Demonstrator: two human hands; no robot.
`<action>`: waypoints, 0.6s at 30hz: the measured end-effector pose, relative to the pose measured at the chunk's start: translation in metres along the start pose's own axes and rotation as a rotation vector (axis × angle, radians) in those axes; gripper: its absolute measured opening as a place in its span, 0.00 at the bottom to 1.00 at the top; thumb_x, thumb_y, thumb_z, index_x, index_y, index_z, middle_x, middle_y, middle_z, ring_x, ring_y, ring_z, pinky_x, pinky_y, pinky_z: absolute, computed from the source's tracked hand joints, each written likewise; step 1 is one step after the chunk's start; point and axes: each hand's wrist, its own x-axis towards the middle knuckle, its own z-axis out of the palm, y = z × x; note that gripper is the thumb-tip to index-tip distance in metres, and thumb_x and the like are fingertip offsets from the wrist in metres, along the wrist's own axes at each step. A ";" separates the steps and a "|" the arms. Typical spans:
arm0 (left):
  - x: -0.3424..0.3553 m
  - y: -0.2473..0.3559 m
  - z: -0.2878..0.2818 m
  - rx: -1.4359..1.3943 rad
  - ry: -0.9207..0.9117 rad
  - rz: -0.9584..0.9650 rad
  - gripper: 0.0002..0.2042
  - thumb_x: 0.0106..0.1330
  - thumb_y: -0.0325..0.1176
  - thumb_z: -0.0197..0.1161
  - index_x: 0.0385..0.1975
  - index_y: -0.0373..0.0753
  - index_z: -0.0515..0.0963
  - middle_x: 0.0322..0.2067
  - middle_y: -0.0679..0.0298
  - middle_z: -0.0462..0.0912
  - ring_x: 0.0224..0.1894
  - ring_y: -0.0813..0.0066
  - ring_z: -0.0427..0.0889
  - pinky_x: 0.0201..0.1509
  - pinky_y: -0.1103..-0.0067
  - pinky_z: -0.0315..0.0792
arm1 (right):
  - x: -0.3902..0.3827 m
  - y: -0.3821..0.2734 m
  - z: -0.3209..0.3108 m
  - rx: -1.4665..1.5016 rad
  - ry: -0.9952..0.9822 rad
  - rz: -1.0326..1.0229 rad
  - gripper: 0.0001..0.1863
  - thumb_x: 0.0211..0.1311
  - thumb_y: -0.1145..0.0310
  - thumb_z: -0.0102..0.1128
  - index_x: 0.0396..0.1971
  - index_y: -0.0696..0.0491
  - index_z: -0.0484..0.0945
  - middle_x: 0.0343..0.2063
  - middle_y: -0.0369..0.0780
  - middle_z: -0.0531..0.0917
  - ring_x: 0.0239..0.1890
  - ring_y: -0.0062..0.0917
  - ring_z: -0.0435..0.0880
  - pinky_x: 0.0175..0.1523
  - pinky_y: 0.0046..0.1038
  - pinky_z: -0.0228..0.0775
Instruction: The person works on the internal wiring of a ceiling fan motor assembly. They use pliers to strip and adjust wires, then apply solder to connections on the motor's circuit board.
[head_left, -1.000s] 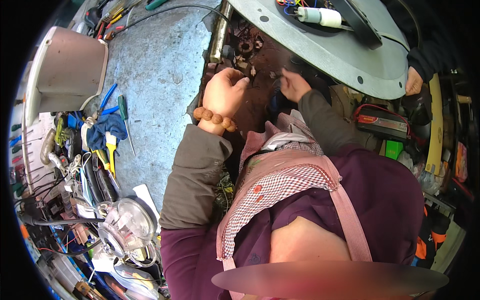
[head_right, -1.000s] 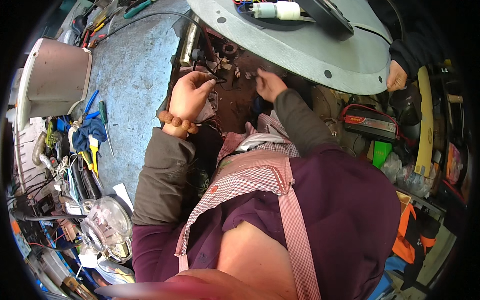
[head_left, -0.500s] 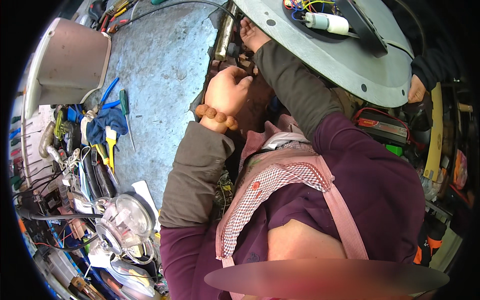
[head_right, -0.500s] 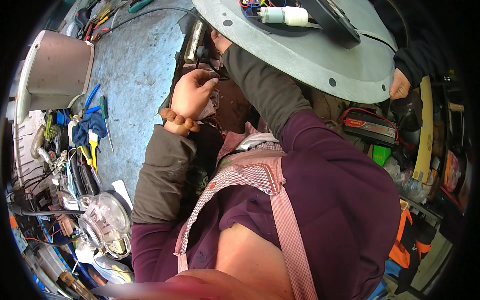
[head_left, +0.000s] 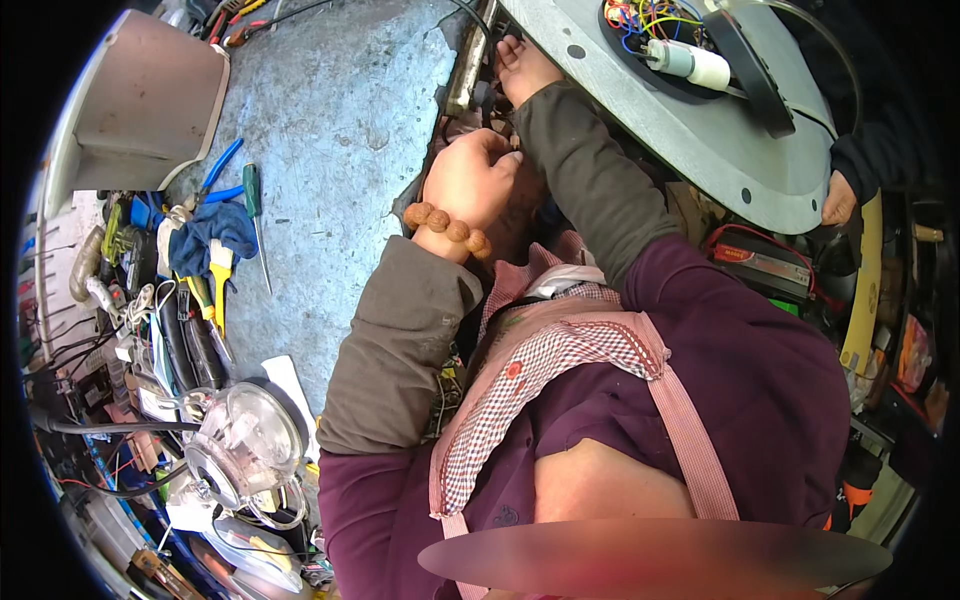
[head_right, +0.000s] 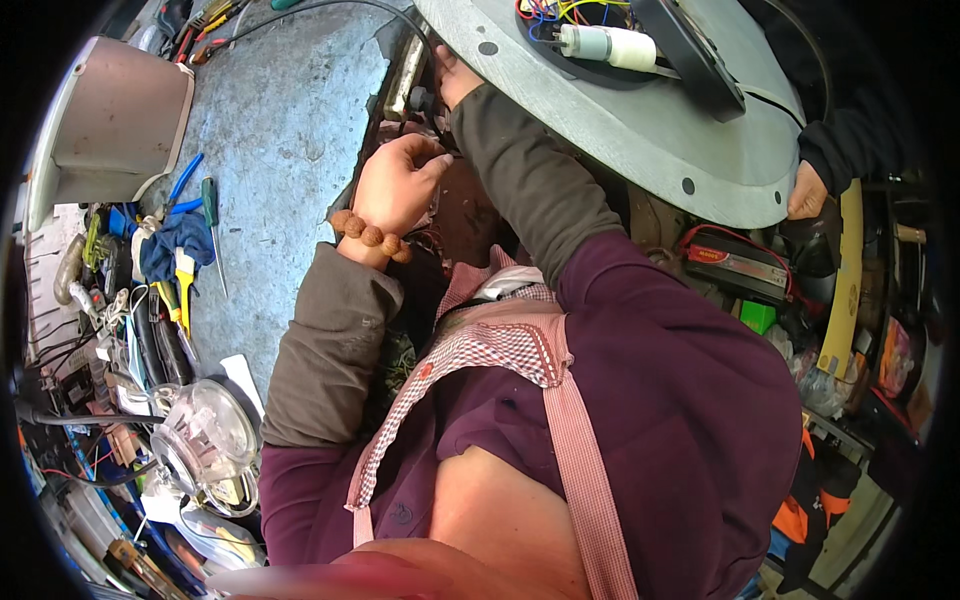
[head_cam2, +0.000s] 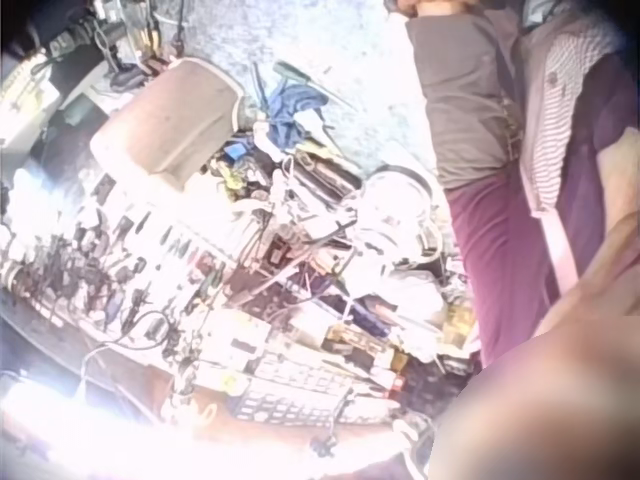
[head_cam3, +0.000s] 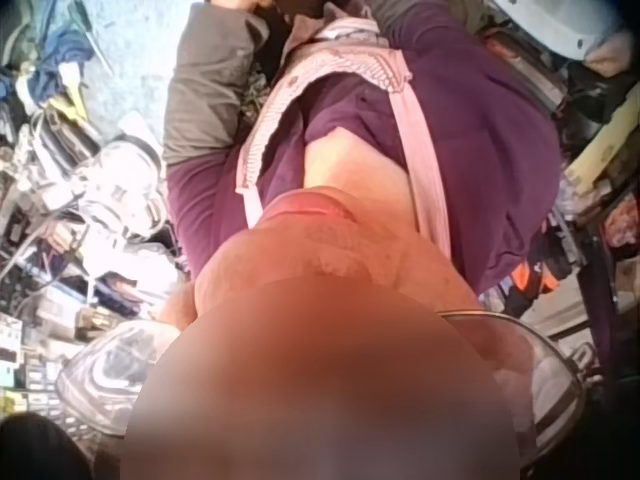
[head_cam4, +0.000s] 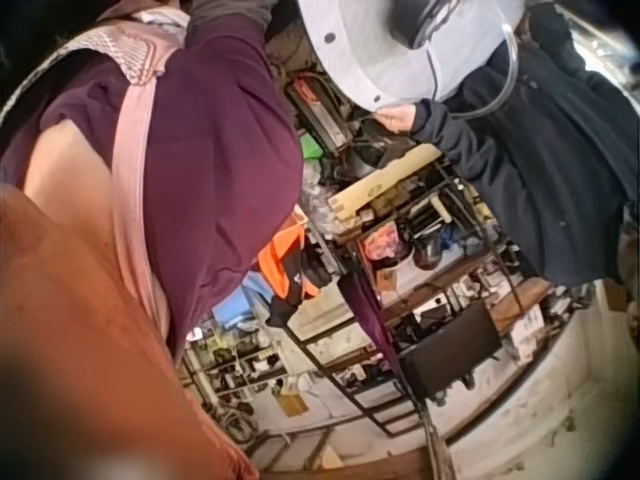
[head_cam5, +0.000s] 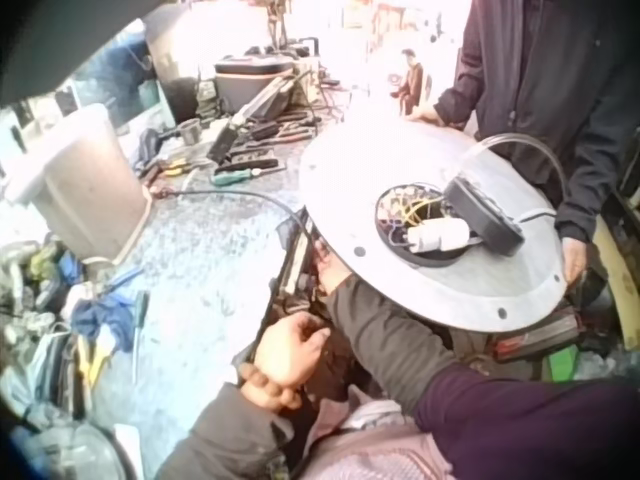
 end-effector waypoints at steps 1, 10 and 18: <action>-0.002 0.004 -0.002 0.010 -0.007 -0.010 0.14 0.65 0.39 0.67 0.41 0.34 0.86 0.38 0.47 0.89 0.42 0.49 0.88 0.48 0.65 0.80 | 0.001 -0.001 0.000 0.017 0.005 0.008 0.09 0.81 0.62 0.51 0.45 0.53 0.72 0.38 0.39 0.79 0.40 0.27 0.81 0.50 0.33 0.79; -0.003 0.002 0.005 0.028 -0.035 -0.044 0.15 0.65 0.40 0.67 0.44 0.35 0.86 0.40 0.48 0.89 0.45 0.48 0.88 0.51 0.63 0.79 | 0.003 0.006 0.004 -0.303 -0.062 -0.113 0.09 0.80 0.62 0.52 0.47 0.52 0.75 0.39 0.40 0.83 0.39 0.27 0.83 0.47 0.32 0.79; 0.012 -0.029 0.007 -0.013 -0.056 0.046 0.16 0.64 0.41 0.69 0.41 0.32 0.85 0.36 0.49 0.89 0.39 0.54 0.88 0.46 0.68 0.80 | -0.009 -0.004 -0.032 -0.700 -0.263 -0.553 0.11 0.74 0.65 0.59 0.47 0.55 0.79 0.38 0.41 0.85 0.36 0.22 0.83 0.44 0.28 0.78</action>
